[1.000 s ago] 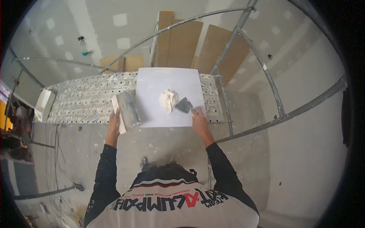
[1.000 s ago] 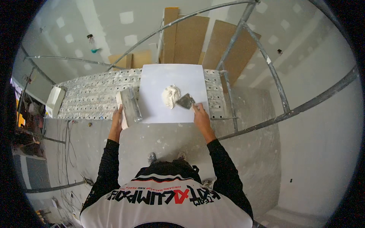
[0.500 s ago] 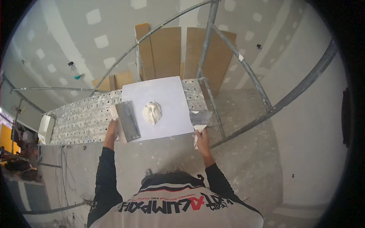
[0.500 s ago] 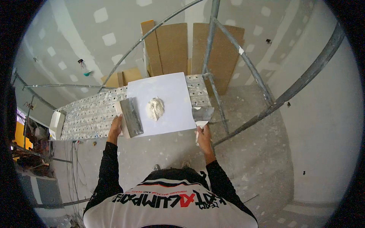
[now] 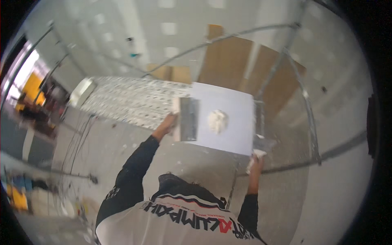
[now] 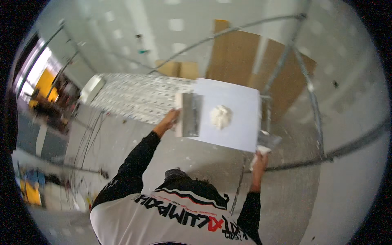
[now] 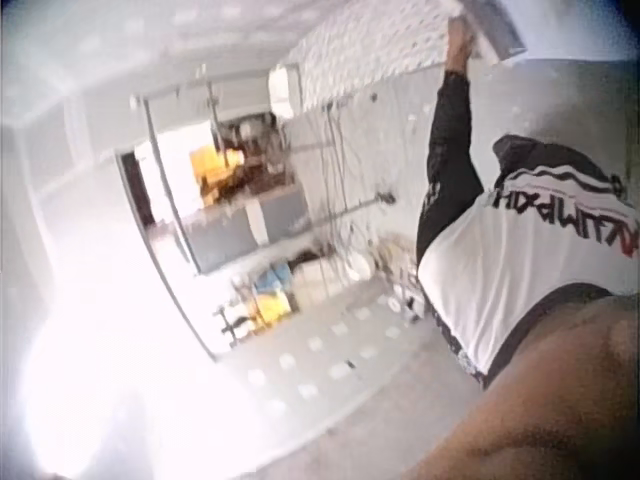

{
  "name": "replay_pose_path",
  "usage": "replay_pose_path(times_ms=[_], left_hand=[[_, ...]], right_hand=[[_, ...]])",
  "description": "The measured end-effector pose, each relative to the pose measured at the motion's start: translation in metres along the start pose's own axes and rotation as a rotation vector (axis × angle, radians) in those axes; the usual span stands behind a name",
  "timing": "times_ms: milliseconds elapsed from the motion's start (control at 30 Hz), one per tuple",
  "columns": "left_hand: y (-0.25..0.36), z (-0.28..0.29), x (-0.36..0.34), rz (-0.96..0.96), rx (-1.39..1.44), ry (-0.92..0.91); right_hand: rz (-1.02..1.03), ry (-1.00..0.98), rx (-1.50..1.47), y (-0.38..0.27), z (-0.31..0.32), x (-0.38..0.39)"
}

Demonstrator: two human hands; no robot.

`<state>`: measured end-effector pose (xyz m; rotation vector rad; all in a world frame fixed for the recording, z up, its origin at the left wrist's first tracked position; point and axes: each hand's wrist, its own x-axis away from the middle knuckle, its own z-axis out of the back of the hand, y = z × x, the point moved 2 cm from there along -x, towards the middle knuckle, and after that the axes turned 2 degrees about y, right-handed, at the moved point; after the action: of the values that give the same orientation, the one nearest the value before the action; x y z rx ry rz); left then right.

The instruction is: The person mixes and applies plaster to a wall using a spatula and a broad knife, first collecting the compound from a bucket and then smoothing it onto a corner seam.

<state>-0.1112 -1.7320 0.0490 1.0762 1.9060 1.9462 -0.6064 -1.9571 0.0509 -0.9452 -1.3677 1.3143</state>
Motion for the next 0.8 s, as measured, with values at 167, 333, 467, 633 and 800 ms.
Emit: replay_pose_path(times_ms=[167, 333, 467, 633, 800], left_hand=[[-0.002, 0.025, -0.01, -0.366, -0.399, 0.033], [0.024, -0.017, -0.009, -0.376, -0.702, 0.179], [0.03, 0.036, 0.032, -0.645, -0.736, 0.639], [0.024, 0.111, 0.149, -0.62, -0.286, 0.614], [-0.148, 0.239, 0.269, -0.397, -0.333, 0.801]], right_hand=[[0.054, 0.004, -0.133, -0.026, -0.019, 0.033], [0.137, 0.005, -0.146, -0.029, -0.04, 0.043], [0.141, 0.13, 0.509, -0.09, -0.079, 0.063], [0.119, -0.265, 0.068, -0.139, -0.123, 0.085], [0.316, -0.577, -0.141, -0.136, -0.248, 0.157]])
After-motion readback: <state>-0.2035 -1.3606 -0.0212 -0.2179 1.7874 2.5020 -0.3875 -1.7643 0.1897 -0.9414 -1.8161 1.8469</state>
